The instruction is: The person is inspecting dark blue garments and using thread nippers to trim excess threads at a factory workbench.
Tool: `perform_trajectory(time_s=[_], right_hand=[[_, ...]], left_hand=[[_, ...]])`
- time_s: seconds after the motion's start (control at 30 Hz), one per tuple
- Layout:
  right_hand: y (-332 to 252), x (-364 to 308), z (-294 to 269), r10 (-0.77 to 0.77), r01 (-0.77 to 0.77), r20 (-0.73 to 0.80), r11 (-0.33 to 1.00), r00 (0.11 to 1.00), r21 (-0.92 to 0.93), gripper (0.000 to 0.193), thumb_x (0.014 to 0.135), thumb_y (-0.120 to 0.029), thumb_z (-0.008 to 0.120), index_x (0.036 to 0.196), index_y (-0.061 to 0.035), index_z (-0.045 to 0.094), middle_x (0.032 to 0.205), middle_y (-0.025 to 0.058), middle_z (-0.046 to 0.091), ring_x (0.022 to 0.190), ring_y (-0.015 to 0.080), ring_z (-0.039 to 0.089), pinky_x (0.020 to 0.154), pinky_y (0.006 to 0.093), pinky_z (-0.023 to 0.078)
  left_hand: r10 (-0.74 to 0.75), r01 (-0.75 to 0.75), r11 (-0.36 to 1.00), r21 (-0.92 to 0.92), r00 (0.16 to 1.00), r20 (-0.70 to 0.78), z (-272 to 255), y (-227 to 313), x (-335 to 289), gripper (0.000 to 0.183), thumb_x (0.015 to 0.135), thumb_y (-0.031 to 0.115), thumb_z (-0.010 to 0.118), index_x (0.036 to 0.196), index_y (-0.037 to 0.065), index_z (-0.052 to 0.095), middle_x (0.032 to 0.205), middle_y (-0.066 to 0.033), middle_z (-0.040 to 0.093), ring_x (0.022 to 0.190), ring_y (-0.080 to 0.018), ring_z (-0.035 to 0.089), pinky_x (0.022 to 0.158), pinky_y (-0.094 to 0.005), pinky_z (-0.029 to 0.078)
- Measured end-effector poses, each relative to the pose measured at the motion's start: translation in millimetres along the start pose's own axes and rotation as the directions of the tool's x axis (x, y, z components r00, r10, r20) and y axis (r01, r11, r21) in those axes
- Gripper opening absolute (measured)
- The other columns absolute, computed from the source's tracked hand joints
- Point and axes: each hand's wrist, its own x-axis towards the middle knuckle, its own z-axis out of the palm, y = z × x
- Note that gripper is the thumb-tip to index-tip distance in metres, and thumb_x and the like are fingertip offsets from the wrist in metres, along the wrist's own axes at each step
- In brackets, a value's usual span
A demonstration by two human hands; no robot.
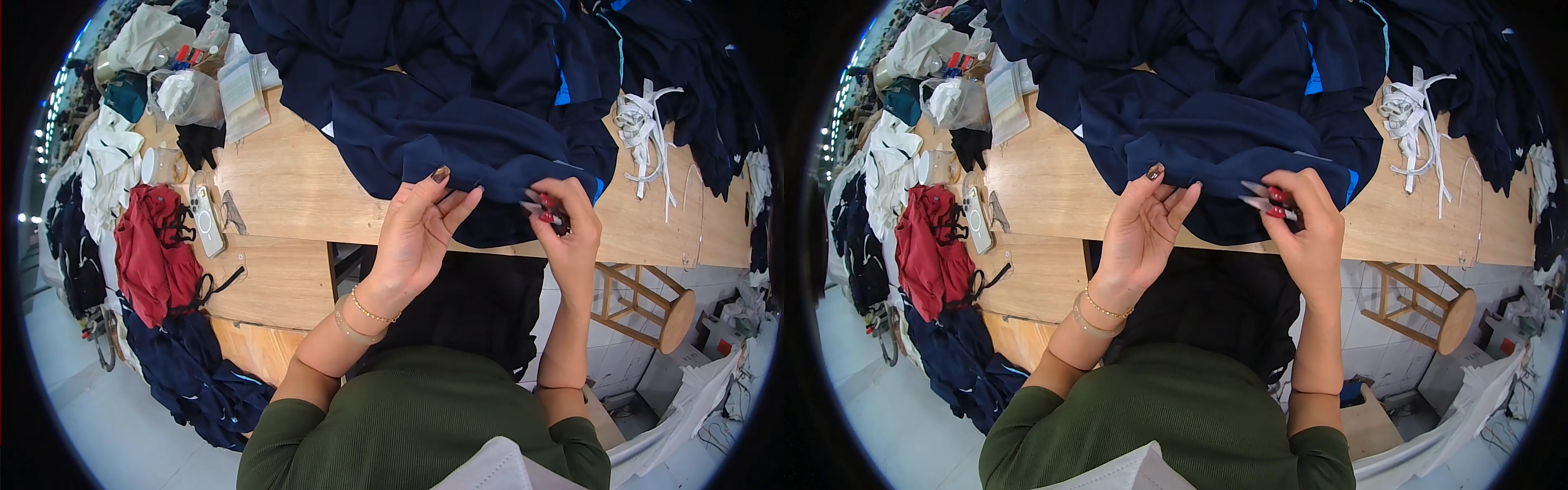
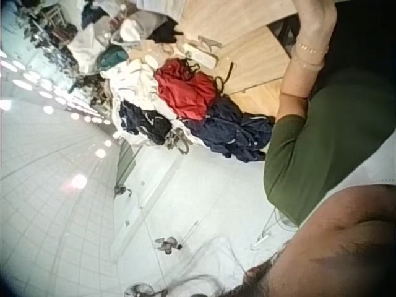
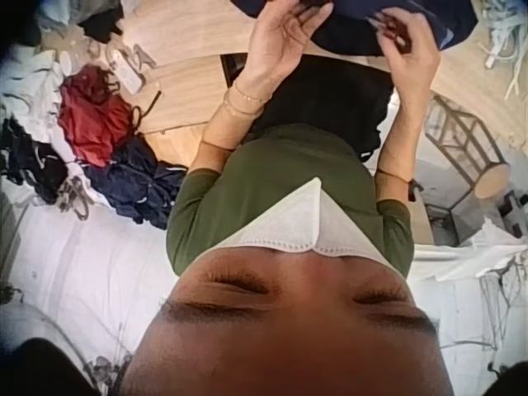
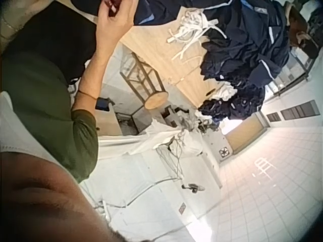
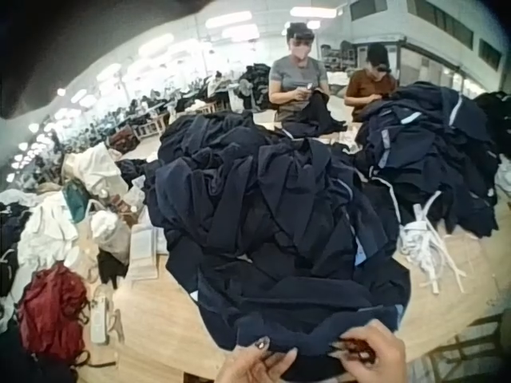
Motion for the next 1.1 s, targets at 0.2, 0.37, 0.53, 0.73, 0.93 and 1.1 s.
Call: perform_trajectory(time_s=[0.2, 0.37, 0.53, 0.73, 0.93, 1.1], right_hand=[[-4.4, -7.1, 2.0, 0.086, -0.056, -0.116, 0.969, 0.99, 0.242, 0.026, 0.077, -0.001, 0.077, 0.095, -0.0004, 0.058, 0.088, 0.0031, 0.058, 0.075, 0.0094, 0.052, 0.063, 0.0209, 0.04], [-8.7, -6.4, 11.3, -0.111, 0.108, -0.219, 0.994, 0.969, -0.026, 0.028, 0.072, -0.003, 0.082, 0.09, 0.0006, 0.061, 0.083, 0.0076, 0.061, 0.07, 0.0143, 0.055, 0.061, 0.0234, 0.043], [-13.4, -2.8, 19.5, -0.203, 0.19, -0.231, 0.979, 0.952, -0.075, 0.029, 0.07, -0.004, 0.083, 0.087, 0.0018, 0.06, 0.08, 0.011, 0.06, 0.068, 0.0198, 0.058, 0.06, 0.027, 0.047], [-12.7, 0.4, 26.0, -0.198, 0.195, -0.245, 0.98, 0.949, -0.038, 0.03, 0.07, -0.005, 0.083, 0.087, 0.0015, 0.06, 0.08, 0.0109, 0.061, 0.068, 0.0199, 0.058, 0.06, 0.0267, 0.047], [-11.3, 1.7, 28.5, -0.19, 0.191, -0.25, 0.981, 0.949, -0.019, 0.029, 0.07, -0.004, 0.083, 0.087, 0.0014, 0.061, 0.08, 0.0109, 0.061, 0.068, 0.0196, 0.058, 0.06, 0.0257, 0.046], [-9.6, -1.1, 25.2, -0.182, 0.185, -0.287, 0.983, 0.941, -0.018, 0.03, 0.069, -0.005, 0.084, 0.088, 0.0013, 0.061, 0.081, 0.0112, 0.061, 0.069, 0.0201, 0.058, 0.06, 0.0251, 0.046]], left_hand=[[0.03, -0.03, 0.999, 0.018, 0.999, 0.02, 2.3, -3.7, -4.1, 0.007, 0.096, 0.013, 0.059, 0.097, 0.007, 0.063, 0.094, -0.0053, 0.069, 0.093, -0.0181, 0.068, 0.1, -0.0382, 0.052], [0.036, -0.037, 0.999, 0.031, 0.999, 0.02, 6.7, -5.3, -6.7, 0.01, 0.097, 0.014, 0.057, 0.096, 0.006, 0.062, 0.093, -0.0066, 0.069, 0.094, -0.0187, 0.068, 0.099, -0.0383, 0.053], [0.043, -0.042, 0.997, 0.066, 0.999, -0.018, 13.5, -6.5, -7.3, 0.011, 0.098, 0.015, 0.056, 0.092, 0.006, 0.061, 0.092, -0.0064, 0.068, 0.093, -0.0191, 0.068, 0.099, -0.0386, 0.053], [0.056, -0.056, 0.998, 0.032, 0.998, 0.008, 9.5, -8.7, -8.3, 0.012, 0.098, 0.015, 0.056, 0.09, 0.006, 0.06, 0.09, -0.0058, 0.068, 0.094, -0.0195, 0.068, 0.098, -0.0389, 0.053], [0.037, -0.037, 0.998, 0.041, 0.999, 0.014, 8.6, -9.1, -8.9, 0.012, 0.098, 0.016, 0.055, 0.095, 0.006, 0.062, 0.095, -0.0085, 0.069, 0.096, -0.0222, 0.068, 0.099, -0.0405, 0.053], [0.009, -0.008, 1.0, -0.028, 1.0, 0.029, 5.5, -7.3, -9.7, 0.019, 0.101, 0.018, 0.048, 0.097, 0.008, 0.063, 0.099, -0.013, 0.07, 0.101, -0.0269, 0.068, 0.102, -0.0444, 0.049]])
